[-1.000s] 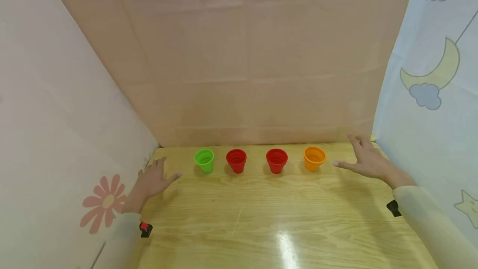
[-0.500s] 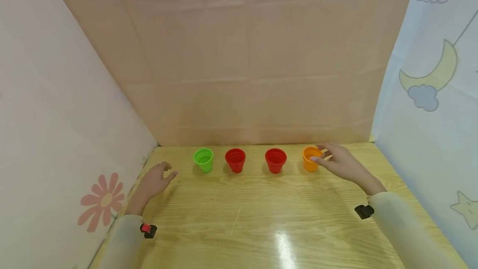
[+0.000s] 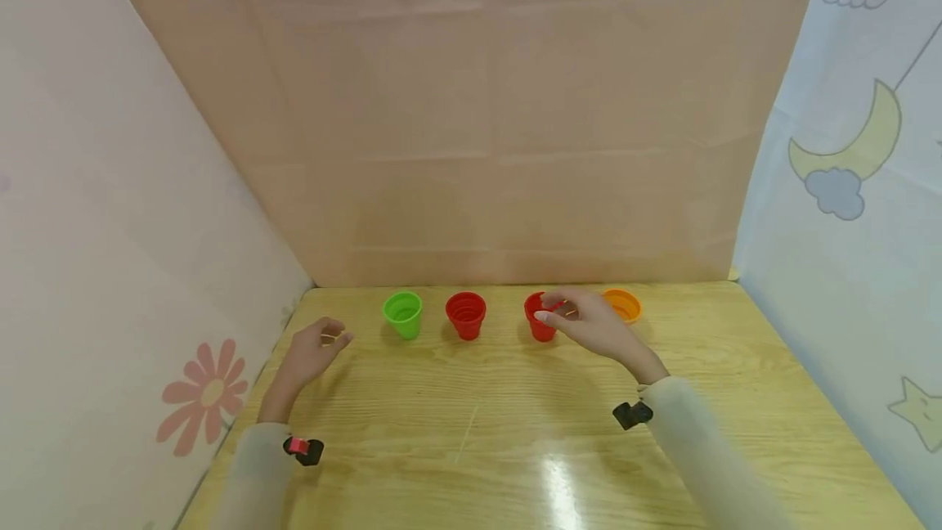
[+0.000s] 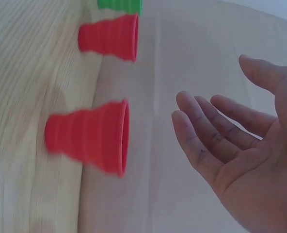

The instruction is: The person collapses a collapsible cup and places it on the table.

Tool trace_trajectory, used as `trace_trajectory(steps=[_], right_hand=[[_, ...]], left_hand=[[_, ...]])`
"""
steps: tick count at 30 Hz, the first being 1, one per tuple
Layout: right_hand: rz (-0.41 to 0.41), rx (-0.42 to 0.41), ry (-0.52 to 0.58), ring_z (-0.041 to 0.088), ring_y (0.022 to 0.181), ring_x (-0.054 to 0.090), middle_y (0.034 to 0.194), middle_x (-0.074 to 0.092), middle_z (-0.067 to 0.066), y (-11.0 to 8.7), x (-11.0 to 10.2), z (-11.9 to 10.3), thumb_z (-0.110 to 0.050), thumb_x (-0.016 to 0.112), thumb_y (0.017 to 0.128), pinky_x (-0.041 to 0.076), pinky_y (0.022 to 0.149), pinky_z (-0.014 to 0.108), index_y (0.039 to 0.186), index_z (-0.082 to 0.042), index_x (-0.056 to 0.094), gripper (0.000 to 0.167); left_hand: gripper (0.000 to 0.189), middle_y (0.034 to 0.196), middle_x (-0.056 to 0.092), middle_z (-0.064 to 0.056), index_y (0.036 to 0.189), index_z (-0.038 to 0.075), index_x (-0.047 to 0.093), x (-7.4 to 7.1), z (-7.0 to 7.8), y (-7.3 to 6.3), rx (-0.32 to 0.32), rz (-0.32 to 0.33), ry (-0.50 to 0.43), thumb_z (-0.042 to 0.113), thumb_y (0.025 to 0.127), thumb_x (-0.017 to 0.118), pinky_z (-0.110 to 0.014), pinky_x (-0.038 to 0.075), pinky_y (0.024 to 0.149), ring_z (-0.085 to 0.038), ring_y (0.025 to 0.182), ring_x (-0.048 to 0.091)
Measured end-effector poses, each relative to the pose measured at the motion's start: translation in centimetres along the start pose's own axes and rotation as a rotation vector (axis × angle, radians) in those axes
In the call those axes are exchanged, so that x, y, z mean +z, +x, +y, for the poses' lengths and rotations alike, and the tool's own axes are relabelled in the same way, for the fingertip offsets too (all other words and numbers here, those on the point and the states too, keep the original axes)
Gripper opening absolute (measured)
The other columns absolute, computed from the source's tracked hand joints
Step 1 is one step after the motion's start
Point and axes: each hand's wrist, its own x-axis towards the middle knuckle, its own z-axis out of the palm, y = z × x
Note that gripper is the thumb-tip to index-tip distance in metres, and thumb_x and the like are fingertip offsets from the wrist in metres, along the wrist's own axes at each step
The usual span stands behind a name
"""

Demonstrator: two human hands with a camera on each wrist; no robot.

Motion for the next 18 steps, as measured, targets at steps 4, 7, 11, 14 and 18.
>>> trace_trajectory(steps=[4,7,11,14,18], right_hand=[[-0.023,-0.021,0.033,0.023,0.107,0.073,0.132,0.073,0.012,1.2,2.5,-1.5,-0.036,0.069,0.102,0.062,0.097,0.045,0.135,-0.007,0.067,0.043],[-0.029,-0.035,0.065,0.023,0.109,0.073,0.132,0.073,0.011,1.9,4.2,-2.6,-0.033,0.07,0.102,0.062,0.099,0.045,0.134,-0.008,0.068,0.04],[-0.041,-0.033,0.136,0.023,0.112,0.073,0.13,0.074,0.008,2.7,6.3,-4.0,-0.032,0.071,0.101,0.062,0.1,0.045,0.132,-0.011,0.07,0.038],[-0.04,-0.04,0.178,0.025,0.112,0.073,0.129,0.074,0.009,3.5,8.0,-4.6,-0.033,0.072,0.1,0.063,0.099,0.044,0.131,-0.01,0.071,0.038],[-0.024,-0.057,0.197,0.025,0.111,0.074,0.127,0.075,0.012,4.7,10.2,-5.1,-0.03,0.074,0.099,0.063,0.099,0.042,0.13,-0.006,0.07,0.04]], left_hand=[[0.052,0.14,0.063,-0.027,0.14,0.0,0.058,0.3,-0.2,0.2,0.0,-0.009,-0.03,0.039,0.106,0.062,-0.06,0.058,0.102,-0.048,0.128,0.063],[0.059,0.143,0.062,-0.027,0.143,0.001,0.057,0.6,-0.3,0.4,0.011,-0.02,-0.05,0.045,0.105,0.063,-0.06,0.058,0.102,-0.049,0.131,0.061],[0.065,0.147,0.059,-0.027,0.147,0.003,0.055,1.1,-0.4,0.8,0.012,-0.041,-0.065,0.05,0.103,0.064,-0.061,0.056,0.104,-0.051,0.135,0.057],[0.067,0.148,0.058,-0.027,0.149,0.003,0.053,1.5,-0.4,1.1,0.016,-0.066,-0.071,0.05,0.103,0.065,-0.062,0.055,0.106,-0.052,0.136,0.055],[0.069,0.151,0.056,-0.028,0.152,0.003,0.051,2.0,-0.2,1.4,0.019,-0.088,-0.086,0.049,0.103,0.066,-0.063,0.054,0.107,-0.052,0.138,0.054]])
